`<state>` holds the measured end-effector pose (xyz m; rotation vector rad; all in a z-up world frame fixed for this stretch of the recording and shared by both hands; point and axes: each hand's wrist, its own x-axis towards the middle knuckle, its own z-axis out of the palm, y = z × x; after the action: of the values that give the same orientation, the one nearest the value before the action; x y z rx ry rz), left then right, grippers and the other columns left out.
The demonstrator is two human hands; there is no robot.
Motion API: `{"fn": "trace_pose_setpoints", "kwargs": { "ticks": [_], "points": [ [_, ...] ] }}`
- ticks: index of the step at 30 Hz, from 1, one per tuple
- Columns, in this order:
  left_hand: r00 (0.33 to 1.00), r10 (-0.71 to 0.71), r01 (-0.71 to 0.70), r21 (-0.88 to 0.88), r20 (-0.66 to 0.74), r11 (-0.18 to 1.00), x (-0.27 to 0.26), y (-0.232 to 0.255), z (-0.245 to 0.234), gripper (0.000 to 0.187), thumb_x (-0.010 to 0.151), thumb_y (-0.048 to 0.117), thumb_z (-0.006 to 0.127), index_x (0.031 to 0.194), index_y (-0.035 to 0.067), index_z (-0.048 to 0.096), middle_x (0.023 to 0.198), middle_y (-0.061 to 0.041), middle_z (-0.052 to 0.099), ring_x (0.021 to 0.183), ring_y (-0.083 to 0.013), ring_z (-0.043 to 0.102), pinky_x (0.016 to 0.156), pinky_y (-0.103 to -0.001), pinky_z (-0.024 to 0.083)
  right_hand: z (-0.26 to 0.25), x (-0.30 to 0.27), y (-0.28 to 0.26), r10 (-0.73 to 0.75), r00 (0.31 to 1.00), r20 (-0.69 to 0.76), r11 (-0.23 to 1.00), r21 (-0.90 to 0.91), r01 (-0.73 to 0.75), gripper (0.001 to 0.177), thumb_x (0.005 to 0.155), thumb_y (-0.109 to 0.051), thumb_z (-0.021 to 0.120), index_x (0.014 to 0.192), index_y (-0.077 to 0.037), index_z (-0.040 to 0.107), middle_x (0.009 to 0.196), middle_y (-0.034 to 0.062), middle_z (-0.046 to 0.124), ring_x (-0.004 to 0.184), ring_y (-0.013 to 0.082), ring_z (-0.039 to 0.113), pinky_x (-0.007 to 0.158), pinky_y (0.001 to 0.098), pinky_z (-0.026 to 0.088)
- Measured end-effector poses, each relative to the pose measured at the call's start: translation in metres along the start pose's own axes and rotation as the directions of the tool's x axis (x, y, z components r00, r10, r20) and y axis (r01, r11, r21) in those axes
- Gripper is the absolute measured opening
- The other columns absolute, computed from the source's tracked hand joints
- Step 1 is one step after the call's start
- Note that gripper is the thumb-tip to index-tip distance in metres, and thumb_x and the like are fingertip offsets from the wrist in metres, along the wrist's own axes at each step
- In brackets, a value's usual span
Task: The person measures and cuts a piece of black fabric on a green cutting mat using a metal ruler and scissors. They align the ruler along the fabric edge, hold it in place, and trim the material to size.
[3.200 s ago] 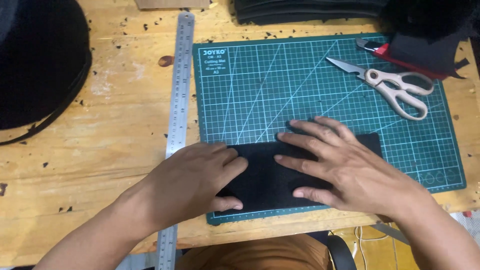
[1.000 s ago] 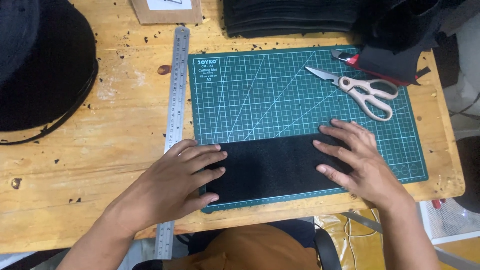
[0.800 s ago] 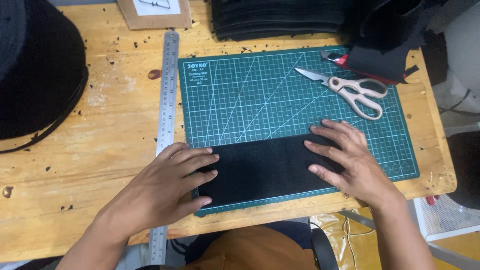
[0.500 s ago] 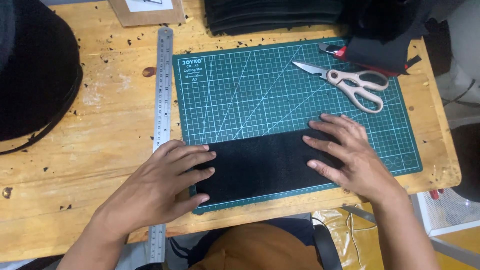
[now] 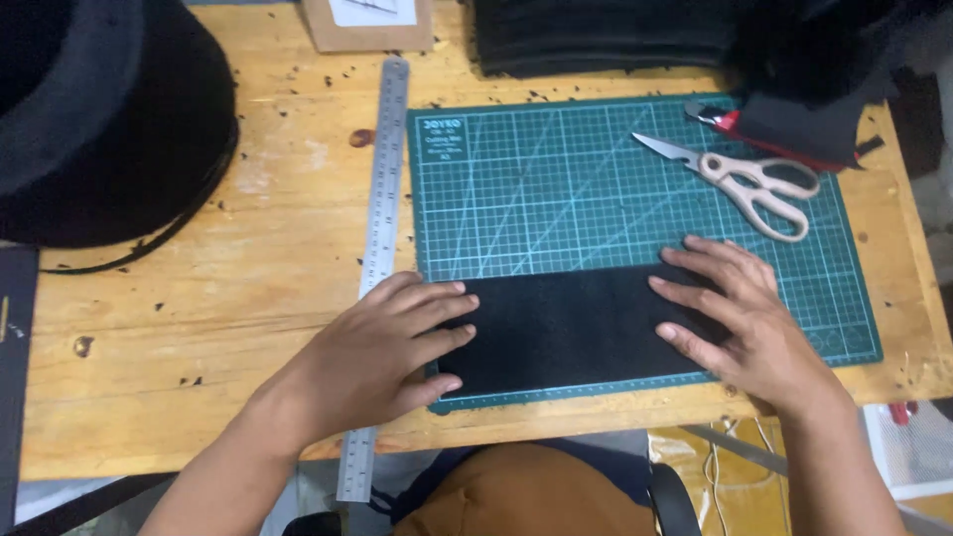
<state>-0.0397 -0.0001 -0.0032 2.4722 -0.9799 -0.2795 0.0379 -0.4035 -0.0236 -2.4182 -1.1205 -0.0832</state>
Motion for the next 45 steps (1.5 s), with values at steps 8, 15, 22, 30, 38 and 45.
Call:
{"fn": "trace_pose_setpoints", "kwargs": {
  "ticks": [8, 15, 22, 30, 38, 45],
  "points": [
    [0.997, -0.048, 0.053, 0.067, -0.067, 0.996, -0.004, 0.004, 0.000, 0.056, 0.095, 0.046, 0.068, 0.132, 0.004, 0.065, 0.145, -0.016, 0.054, 0.142, -0.0349, 0.042, 0.120, -0.055, 0.026, 0.001, -0.003, 0.000, 0.021, 1.000, 0.022, 0.999, -0.026, -0.020, 0.048, 0.087, -0.032, 0.072, 0.132, -0.016, 0.067, 0.149, 0.0097, 0.058, 0.149, 0.0335, 0.047, 0.123, 0.0533, 0.033],
    [0.985, -0.043, 0.061, 0.108, -0.165, 0.992, -0.006, 0.004, 0.000, 0.058, 0.089, 0.048, 0.075, 0.127, 0.004, 0.068, 0.138, -0.020, 0.054, 0.136, -0.0387, 0.044, 0.114, -0.056, 0.032, -0.005, 0.001, -0.003, 0.065, 0.991, 0.120, 0.997, -0.039, -0.060, 0.047, 0.089, -0.031, 0.065, 0.133, -0.015, 0.066, 0.153, 0.0123, 0.054, 0.152, 0.0337, 0.042, 0.126, 0.0569, 0.029],
    [0.987, -0.055, 0.070, 0.096, -0.153, 0.993, -0.009, 0.007, -0.004, 0.056, 0.093, 0.046, 0.069, 0.129, 0.003, 0.067, 0.142, -0.022, 0.053, 0.139, -0.0387, 0.041, 0.116, -0.056, 0.029, -0.004, 0.049, -0.062, 0.018, 0.996, 0.089, 0.920, -0.392, 0.018, 0.050, 0.086, -0.037, 0.068, 0.131, -0.015, 0.067, 0.147, 0.0170, 0.060, 0.141, 0.0347, 0.055, 0.127, 0.0626, 0.032],
    [0.974, -0.013, 0.028, 0.062, -0.225, 0.998, -0.012, 0.006, -0.002, 0.055, 0.092, 0.043, 0.073, 0.125, -0.001, 0.065, 0.137, -0.021, 0.054, 0.135, -0.0389, 0.043, 0.115, -0.055, 0.032, 0.052, 0.087, -0.121, -0.337, 0.930, 0.150, 0.939, -0.012, 0.343, 0.048, 0.101, -0.037, 0.059, 0.138, -0.006, 0.061, 0.144, 0.0150, 0.060, 0.141, 0.0341, 0.051, 0.119, 0.0522, 0.036],
    [0.984, -0.040, 0.044, 0.018, -0.171, 0.999, -0.020, -0.005, 0.000, 0.058, 0.096, 0.042, 0.066, 0.133, -0.003, 0.058, 0.148, -0.019, 0.052, 0.144, -0.0353, 0.041, 0.122, -0.054, 0.022, 0.062, 0.083, -0.116, -0.339, 0.924, 0.174, 0.937, -0.019, 0.348, 0.044, 0.103, -0.034, 0.051, 0.144, -0.019, 0.059, 0.147, 0.0121, 0.056, 0.143, 0.0333, 0.048, 0.117, 0.0525, 0.036],
    [0.981, -0.059, 0.058, -0.013, -0.183, 0.998, -0.026, -0.009, 0.000, 0.056, 0.097, 0.038, 0.064, 0.137, -0.001, 0.059, 0.154, -0.026, 0.043, 0.146, -0.0418, 0.034, 0.120, -0.056, 0.024, 0.060, 0.086, -0.119, -0.333, 0.923, 0.190, 0.937, -0.046, 0.347, 0.044, 0.105, -0.033, 0.045, 0.146, -0.023, 0.057, 0.143, 0.0122, 0.057, 0.141, 0.0351, 0.048, 0.112, 0.0539, 0.038]
  ]
}}
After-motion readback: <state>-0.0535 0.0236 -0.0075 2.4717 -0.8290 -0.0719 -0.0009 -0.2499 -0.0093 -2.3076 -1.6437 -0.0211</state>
